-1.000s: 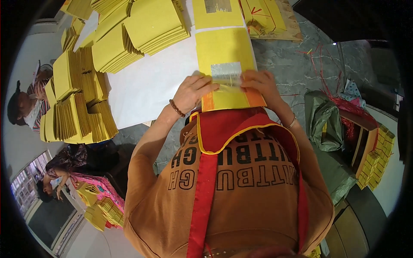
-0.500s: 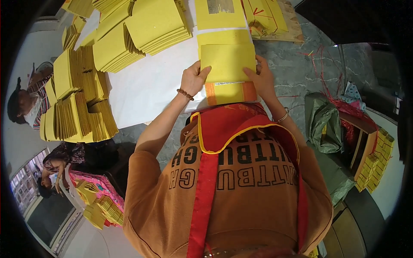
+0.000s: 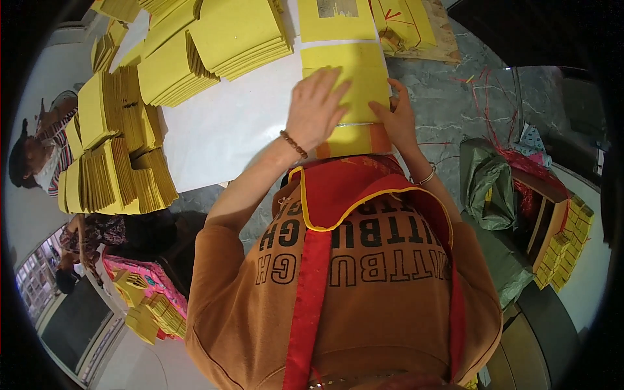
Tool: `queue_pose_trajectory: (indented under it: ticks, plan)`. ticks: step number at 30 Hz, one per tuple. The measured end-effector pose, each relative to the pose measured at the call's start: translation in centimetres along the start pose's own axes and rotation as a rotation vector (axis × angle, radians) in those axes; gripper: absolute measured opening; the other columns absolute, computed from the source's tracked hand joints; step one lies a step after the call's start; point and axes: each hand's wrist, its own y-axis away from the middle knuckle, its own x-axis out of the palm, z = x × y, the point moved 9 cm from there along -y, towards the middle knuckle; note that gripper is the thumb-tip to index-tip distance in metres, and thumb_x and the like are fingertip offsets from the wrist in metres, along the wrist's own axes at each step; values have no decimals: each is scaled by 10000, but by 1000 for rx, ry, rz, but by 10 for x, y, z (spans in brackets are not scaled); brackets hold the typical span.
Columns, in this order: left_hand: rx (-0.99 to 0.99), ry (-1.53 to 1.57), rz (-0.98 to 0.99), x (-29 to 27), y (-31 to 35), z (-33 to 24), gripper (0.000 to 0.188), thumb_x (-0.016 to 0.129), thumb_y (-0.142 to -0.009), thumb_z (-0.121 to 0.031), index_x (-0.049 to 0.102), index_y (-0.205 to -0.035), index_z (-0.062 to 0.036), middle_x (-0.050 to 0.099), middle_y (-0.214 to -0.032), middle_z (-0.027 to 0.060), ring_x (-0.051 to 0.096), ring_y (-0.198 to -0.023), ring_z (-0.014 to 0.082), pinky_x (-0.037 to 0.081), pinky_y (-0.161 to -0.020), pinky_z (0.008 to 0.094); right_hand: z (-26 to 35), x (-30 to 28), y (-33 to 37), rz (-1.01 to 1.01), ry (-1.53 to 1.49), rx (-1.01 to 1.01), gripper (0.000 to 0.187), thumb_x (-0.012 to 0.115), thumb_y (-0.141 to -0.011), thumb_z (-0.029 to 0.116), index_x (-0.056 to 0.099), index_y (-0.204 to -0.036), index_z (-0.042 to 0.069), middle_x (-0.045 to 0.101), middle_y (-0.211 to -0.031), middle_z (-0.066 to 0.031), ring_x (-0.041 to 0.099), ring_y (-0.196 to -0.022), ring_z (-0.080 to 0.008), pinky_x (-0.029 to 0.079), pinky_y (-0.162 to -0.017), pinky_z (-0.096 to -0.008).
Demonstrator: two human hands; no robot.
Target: Handling and stacking sheets of yellow paper with foil squares, commonly known as joss paper.
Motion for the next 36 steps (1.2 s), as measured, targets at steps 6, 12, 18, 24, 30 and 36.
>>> queue_pose_trajectory:
  ticks: [6, 12, 18, 24, 30, 36]
  plan:
    - [81, -138, 240, 60, 21, -6, 619, 491, -830, -535, 352, -1368, -263, 287, -1426, 117, 252, -1312, 319, 192, -1047, 515, 27, -1, 10, -88, 348, -178, 629, 698, -734, 161, 384, -1267, 47, 590, -1028, -169, 590, -914, -246, 457, -741, -338]
    - [86, -160, 243, 63, 19, -6, 602, 498, -830, -527, 355, -1364, -290, 285, -1427, 114, 248, -1313, 313, 185, -1044, 521, -4, 1, 19, -118, 297, -291, 663, 700, -740, 204, 380, -1294, 33, 451, -1259, -184, 467, -1142, -284, 371, -945, -361]
    - [141, -174, 223, 53, 14, -16, 542, 535, -832, -444, 402, -1336, -295, 336, -1386, 154, 320, -1267, 330, 284, -999, 488, -28, 0, 19, -59, -211, -188, 484, 607, -827, 103, 417, -1257, -12, 488, -1222, -137, 464, -1136, -225, 344, -985, -330]
    - [297, -447, 193, 52, 8, -37, 569, 529, -759, -157, 419, -1282, 36, 506, -1178, 293, 526, -1057, 366, 459, -824, 421, -35, 1, 15, -46, -308, -162, 388, 530, -881, 76, 428, -1241, -26, 501, -1202, -130, 466, -1124, -209, 343, -982, -321]
    - [174, -145, 86, 7, 2, -20, 497, 536, -741, -82, 487, -1223, 29, 539, -1169, 231, 539, -1051, 329, 465, -853, 364, -40, -10, 14, -153, -348, 10, 357, 419, -957, 196, 426, -1244, -16, 522, -1170, -130, 490, -1076, -195, 359, -958, -306]
    - [-76, -124, -164, -62, 59, 44, 577, 611, -692, -64, 480, -1252, -28, 547, -1155, 212, 548, -1029, 332, 449, -874, 392, -59, -17, 10, -105, -374, 110, 341, 418, -963, 208, 459, -1226, -5, 545, -1128, -100, 507, -1021, -159, 389, -903, -269]
